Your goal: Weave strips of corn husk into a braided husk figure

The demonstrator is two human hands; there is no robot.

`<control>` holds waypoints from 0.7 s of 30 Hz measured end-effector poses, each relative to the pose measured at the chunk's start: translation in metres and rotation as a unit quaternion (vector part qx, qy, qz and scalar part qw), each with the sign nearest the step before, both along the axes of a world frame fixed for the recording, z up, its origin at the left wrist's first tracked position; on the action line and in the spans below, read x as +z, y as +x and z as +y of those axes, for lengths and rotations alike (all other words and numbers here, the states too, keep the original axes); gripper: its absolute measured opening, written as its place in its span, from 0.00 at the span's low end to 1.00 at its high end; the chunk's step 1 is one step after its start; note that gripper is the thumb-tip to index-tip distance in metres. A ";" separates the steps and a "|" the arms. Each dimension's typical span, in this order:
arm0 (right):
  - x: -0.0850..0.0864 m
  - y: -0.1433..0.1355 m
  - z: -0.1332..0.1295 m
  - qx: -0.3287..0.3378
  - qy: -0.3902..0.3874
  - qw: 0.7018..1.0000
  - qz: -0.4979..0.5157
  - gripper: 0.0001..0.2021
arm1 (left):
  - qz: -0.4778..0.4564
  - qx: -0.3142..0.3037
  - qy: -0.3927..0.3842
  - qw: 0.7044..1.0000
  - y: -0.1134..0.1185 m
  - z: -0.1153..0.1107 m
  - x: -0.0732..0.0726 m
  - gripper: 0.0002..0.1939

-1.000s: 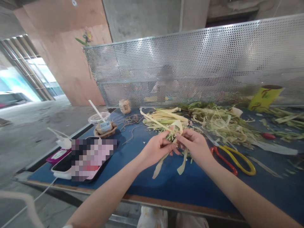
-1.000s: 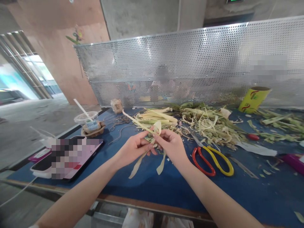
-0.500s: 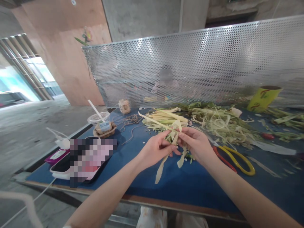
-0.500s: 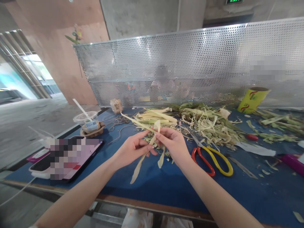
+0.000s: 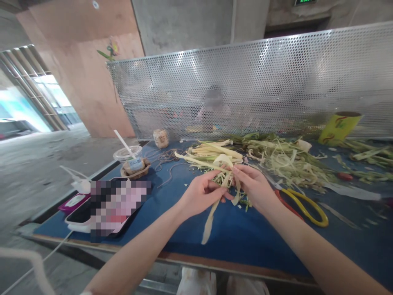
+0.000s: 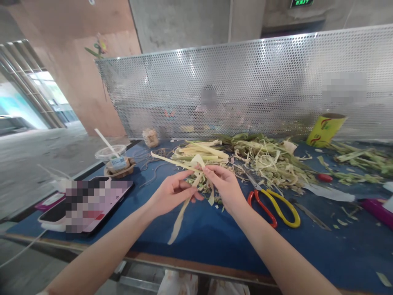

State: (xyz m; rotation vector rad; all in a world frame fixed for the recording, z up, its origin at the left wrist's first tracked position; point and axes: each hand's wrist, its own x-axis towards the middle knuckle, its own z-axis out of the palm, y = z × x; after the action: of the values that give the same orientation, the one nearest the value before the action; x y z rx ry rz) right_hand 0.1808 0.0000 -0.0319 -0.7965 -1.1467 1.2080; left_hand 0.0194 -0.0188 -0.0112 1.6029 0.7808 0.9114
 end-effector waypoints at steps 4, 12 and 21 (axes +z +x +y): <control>-0.001 -0.001 0.002 -0.005 0.024 0.999 0.033 0.06 | -0.054 0.036 -0.034 0.997 0.004 0.001 0.001 0.25; 0.006 -0.011 -0.006 0.071 -0.007 0.992 0.102 0.07 | -0.073 0.085 0.041 0.993 0.011 0.008 -0.009 0.12; 0.002 -0.012 -0.006 0.076 -0.008 0.994 0.074 0.07 | -0.119 0.107 -0.018 0.987 0.015 0.004 -0.007 0.11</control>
State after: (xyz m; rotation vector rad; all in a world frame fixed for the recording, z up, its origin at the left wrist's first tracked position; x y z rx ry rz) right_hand 0.1690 -0.0059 -0.0303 -0.6287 -1.0930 1.3801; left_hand 0.0346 -0.0150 -0.0181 1.3651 0.8039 1.2128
